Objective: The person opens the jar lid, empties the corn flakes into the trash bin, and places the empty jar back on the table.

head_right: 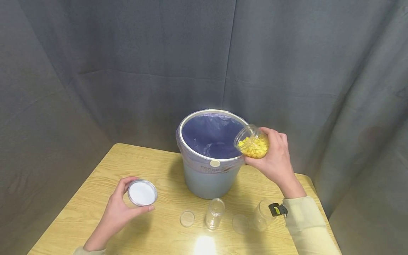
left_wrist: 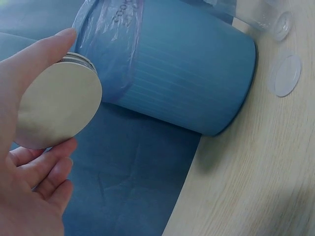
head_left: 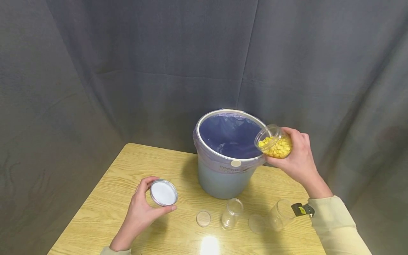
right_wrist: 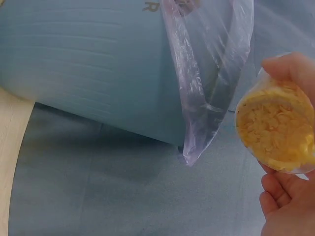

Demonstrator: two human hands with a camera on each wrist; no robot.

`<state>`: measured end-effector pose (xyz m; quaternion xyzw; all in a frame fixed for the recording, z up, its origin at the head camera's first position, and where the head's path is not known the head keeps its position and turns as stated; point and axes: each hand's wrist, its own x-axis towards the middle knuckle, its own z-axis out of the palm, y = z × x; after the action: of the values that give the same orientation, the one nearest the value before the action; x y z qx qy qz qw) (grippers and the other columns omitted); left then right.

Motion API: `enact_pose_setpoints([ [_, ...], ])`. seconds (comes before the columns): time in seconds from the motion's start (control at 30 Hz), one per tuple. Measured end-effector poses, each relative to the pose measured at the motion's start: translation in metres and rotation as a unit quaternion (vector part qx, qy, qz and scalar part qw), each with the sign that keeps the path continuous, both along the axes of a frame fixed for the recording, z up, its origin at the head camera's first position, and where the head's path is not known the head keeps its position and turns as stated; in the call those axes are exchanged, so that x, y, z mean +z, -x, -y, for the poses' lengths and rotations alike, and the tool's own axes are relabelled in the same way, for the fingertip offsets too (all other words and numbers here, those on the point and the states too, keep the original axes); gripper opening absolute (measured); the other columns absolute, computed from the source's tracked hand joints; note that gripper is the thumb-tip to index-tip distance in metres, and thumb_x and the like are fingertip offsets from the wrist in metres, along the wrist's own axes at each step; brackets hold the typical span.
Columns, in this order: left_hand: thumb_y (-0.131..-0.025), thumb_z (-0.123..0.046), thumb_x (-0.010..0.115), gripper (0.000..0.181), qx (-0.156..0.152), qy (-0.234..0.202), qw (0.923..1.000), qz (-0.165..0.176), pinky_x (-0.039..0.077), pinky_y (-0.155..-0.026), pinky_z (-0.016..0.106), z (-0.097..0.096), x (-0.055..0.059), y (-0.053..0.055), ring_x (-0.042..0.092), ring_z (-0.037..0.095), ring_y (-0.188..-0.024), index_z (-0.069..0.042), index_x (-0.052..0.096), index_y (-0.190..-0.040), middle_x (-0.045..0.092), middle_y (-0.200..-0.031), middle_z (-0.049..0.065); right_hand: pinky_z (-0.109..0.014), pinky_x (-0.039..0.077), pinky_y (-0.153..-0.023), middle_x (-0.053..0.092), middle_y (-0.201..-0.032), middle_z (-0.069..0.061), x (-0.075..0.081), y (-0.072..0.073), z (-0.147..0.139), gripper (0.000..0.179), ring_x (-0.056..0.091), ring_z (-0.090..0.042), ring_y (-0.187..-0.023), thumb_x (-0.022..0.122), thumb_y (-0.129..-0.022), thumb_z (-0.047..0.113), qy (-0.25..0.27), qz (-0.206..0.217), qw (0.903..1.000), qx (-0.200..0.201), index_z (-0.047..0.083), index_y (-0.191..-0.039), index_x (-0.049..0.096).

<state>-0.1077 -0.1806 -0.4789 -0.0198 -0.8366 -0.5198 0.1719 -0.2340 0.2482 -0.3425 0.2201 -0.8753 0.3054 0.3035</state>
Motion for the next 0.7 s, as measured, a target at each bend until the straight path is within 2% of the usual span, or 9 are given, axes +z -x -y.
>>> enact_pose_setpoints([
  [0.13, -0.055, -0.036, 0.102, 0.095, 0.001, 0.001, 1.0, 0.005, 0.037, -0.099, 0.054, -0.0003, -0.0001, 0.0002, 0.051, 0.025, -0.126, -0.016, 0.051, -0.133, 0.059, -0.128, 0.0, -0.047, 0.031, -0.085, 0.061, -0.116, -0.014, -0.0004, 0.0016, 0.0002, 0.084, 0.043, -0.036, -0.107, 0.096, -0.054, 0.011, -0.011, -0.011, 0.9998, 0.01, 0.0, -0.126, 0.056],
  [0.33, -0.055, -0.036, 0.102, 0.096, 0.004, 0.006, 0.9999, 0.01, 0.038, -0.098, 0.055, -0.0005, -0.0004, -0.0004, 0.051, 0.025, -0.126, -0.016, 0.051, -0.133, 0.059, -0.128, 0.001, -0.049, 0.032, -0.084, 0.059, -0.116, -0.015, 0.0013, 0.0009, 0.0013, 0.087, 0.041, -0.038, -0.109, 0.097, -0.053, 0.01, -0.036, 0.003, 0.9994, 0.0, 0.0, -0.128, 0.055],
  [0.7, -0.055, -0.035, 0.103, 0.096, 0.003, 0.006, 1.0, 0.003, 0.037, -0.1, 0.056, -0.0009, -0.0012, 0.0002, 0.05, 0.025, -0.126, -0.015, 0.051, -0.133, 0.059, -0.129, 0.0, -0.052, 0.033, -0.086, 0.057, -0.114, -0.018, 0.007, 0.0071, 0.0027, 0.088, 0.041, -0.041, -0.107, 0.097, -0.051, 0.014, -0.092, -0.018, 0.9956, -0.005, 0.004, -0.129, 0.057],
])
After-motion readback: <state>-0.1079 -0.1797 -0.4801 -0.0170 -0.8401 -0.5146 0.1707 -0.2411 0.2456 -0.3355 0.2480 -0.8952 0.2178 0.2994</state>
